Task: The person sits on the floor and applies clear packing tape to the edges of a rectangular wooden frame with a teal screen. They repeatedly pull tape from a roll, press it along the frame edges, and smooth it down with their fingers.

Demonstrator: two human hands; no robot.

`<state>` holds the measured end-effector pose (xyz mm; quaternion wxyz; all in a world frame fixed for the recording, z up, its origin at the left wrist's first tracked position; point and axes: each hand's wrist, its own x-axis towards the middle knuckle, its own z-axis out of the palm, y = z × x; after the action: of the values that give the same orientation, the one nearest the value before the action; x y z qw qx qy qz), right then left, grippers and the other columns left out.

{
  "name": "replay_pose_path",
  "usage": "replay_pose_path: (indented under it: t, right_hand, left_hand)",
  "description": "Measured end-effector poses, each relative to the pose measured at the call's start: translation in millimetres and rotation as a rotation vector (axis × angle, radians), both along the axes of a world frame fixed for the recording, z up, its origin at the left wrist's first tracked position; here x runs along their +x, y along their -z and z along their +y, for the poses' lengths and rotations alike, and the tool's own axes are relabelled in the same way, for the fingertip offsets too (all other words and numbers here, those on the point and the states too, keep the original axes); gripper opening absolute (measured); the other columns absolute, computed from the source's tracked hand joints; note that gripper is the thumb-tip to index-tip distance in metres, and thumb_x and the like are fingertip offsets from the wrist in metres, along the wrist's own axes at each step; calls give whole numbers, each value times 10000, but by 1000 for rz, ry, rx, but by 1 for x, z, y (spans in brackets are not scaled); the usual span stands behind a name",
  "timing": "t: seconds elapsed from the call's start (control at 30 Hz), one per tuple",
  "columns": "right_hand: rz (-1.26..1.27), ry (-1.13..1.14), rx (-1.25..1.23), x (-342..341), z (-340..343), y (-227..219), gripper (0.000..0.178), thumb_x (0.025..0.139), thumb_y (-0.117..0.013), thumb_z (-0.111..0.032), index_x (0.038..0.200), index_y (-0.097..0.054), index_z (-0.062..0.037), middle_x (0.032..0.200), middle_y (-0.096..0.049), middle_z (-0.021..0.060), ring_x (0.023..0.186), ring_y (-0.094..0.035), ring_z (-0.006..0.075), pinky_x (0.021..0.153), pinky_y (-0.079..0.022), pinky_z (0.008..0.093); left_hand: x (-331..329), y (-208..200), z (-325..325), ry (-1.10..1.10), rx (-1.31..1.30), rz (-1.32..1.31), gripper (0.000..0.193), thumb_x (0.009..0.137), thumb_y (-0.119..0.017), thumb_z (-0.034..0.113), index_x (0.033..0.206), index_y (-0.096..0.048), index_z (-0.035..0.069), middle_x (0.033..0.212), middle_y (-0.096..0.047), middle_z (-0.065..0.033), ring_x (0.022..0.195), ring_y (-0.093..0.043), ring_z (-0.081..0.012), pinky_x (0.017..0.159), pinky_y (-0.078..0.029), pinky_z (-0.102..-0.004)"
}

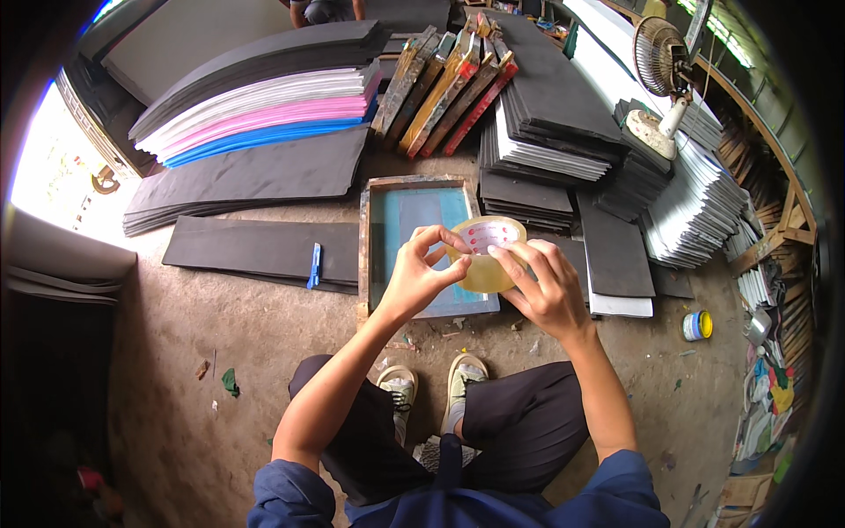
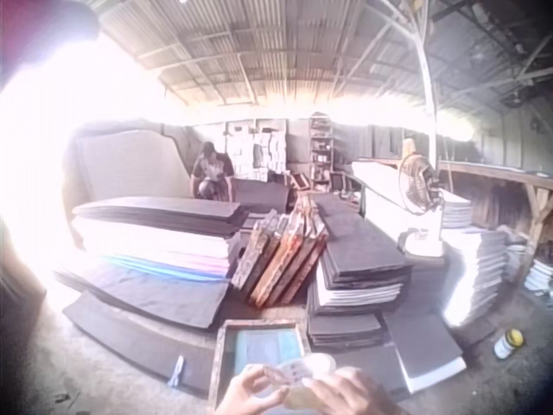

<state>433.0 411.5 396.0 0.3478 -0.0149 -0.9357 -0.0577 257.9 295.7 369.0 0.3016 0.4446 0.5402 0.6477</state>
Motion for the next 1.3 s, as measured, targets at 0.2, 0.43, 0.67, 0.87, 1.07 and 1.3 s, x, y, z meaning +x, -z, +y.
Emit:
replay_pose_path:
  t: [0.2, 0.43, 0.67, 0.87, 1.07, 1.3]
  right_hand:
    - [40, -23, -203, 2, 6, 5, 663, 550, -774, -35, 1181, -581, -103, 1075, -551, 43, 975, -521, 245, 846, -483, 370]
    - [68, -113, -577, -6, 20, 15, 652, 617, -719, 62, 1224, -533, -86, 1202, -515, 75, 1098, -490, 275, 934, -427, 375]
    - [240, 11, -715, -22, 6, 25, 598, 706, -528, 158, 1254, -525, -83, 1206, -536, 129, 1098, -541, 289, 919, -457, 353]
    - [307, 39, -779, -20, 4, 25, 310, 784, -598, 52, 1075, -637, -50, 1021, -635, 111, 929, -631, 253, 780, -504, 329]
    - [353, 61, -792, -27, 2, 30, 135, 781, -664, -23, 913, -632, -27, 923, -636, 89, 841, -636, 218, 740, -505, 313]
    - [347, 47, -892, -27, 2, 28, 112, 769, -669, -23, 860, -603, -19, 895, -602, 88, 852, -609, 247, 739, -491, 333]
  left_hand:
    - [-6, -4, -2, 67, -46, 132, 267, 753, -651, 126, 1004, -603, 45, 1099, -532, -65, 1139, -456, -212, 1055, -345, -437]
    - [-22, -3, -7, 72, -2, 603, 362, 830, -662, 265, 1092, -572, 33, 1110, -565, -106, 1122, -458, -232, 995, -347, -367]
    - [9, 2, 5, -74, -90, 433, 289, 827, -679, 206, 952, -529, -6, 960, -580, -111, 938, -532, -189, 839, -402, -338]
    - [10, 14, 8, -205, -57, 614, 286, 805, -687, 185, 937, -518, -3, 946, -579, -138, 909, -551, -264, 900, -395, -372]
    - [19, 15, 7, -240, -59, 644, 265, 794, -683, 174, 911, -514, 8, 912, -573, -140, 947, -562, -321, 1079, -247, -479]
    - [19, 9, 3, -228, -33, 783, 253, 782, -686, 163, 922, -531, 19, 919, -577, -130, 957, -557, -315, 1074, -260, -486]
